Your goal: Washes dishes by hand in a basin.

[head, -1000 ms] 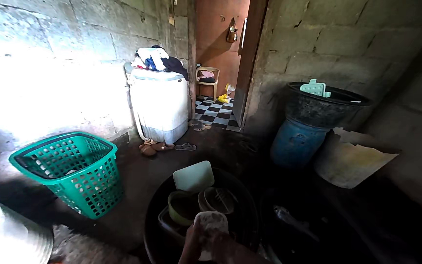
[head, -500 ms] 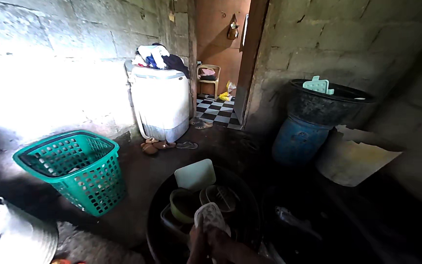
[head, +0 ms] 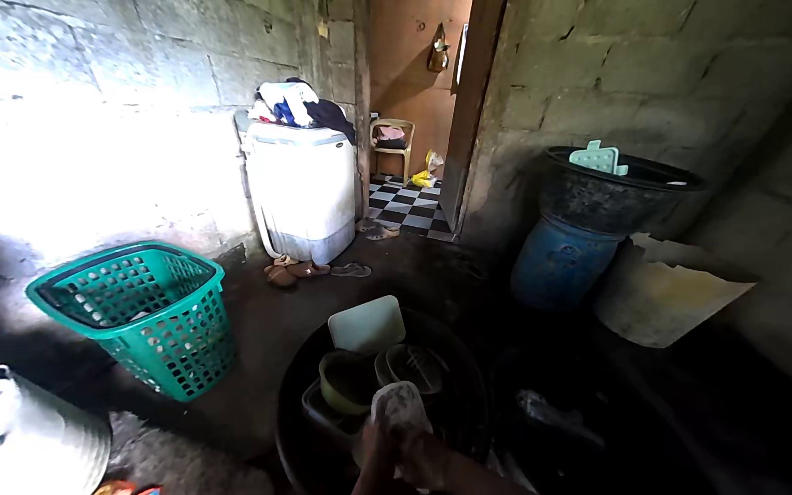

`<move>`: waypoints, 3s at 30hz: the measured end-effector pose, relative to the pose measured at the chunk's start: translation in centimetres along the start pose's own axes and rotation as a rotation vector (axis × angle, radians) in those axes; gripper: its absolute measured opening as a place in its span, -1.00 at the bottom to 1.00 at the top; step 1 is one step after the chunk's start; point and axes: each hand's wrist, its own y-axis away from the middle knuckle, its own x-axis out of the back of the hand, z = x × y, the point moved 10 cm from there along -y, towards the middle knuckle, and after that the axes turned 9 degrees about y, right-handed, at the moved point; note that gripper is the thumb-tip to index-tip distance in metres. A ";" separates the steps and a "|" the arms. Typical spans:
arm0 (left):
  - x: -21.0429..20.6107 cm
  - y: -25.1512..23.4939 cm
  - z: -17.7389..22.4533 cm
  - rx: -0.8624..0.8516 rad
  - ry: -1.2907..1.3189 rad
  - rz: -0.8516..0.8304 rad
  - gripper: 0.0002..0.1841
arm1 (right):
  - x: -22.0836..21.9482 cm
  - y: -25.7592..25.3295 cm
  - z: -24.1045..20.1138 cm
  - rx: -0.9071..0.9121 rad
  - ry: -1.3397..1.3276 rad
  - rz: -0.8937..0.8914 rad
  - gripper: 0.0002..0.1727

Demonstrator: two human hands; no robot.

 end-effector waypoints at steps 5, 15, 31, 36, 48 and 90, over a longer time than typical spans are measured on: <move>-0.1 0.1 0.0 0.003 -0.115 -0.003 -0.34 | -0.1 -0.2 2.6 -0.032 -0.012 0.070 -0.58; -0.2 0.0 0.2 -0.075 -0.076 -0.016 -0.43 | 0.8 -0.6 0.2 -0.206 -0.006 -0.106 -0.43; -1.4 0.1 0.7 -0.117 0.087 -0.147 -0.44 | 3.6 -1.0 0.7 -0.236 -0.237 0.144 -0.58; 0.2 -0.4 0.1 -0.065 0.044 -0.058 -0.47 | 1.7 -1.6 0.5 -0.185 -0.318 -0.033 -0.44; -0.2 -0.4 0.7 -0.101 0.015 -0.077 -0.52 | 0.3 0.3 -0.4 -0.161 0.107 -0.116 -0.49; 0.9 -0.9 1.8 -0.081 -0.284 0.015 -0.38 | 0.1 -0.9 1.5 -0.008 0.154 -0.024 -0.50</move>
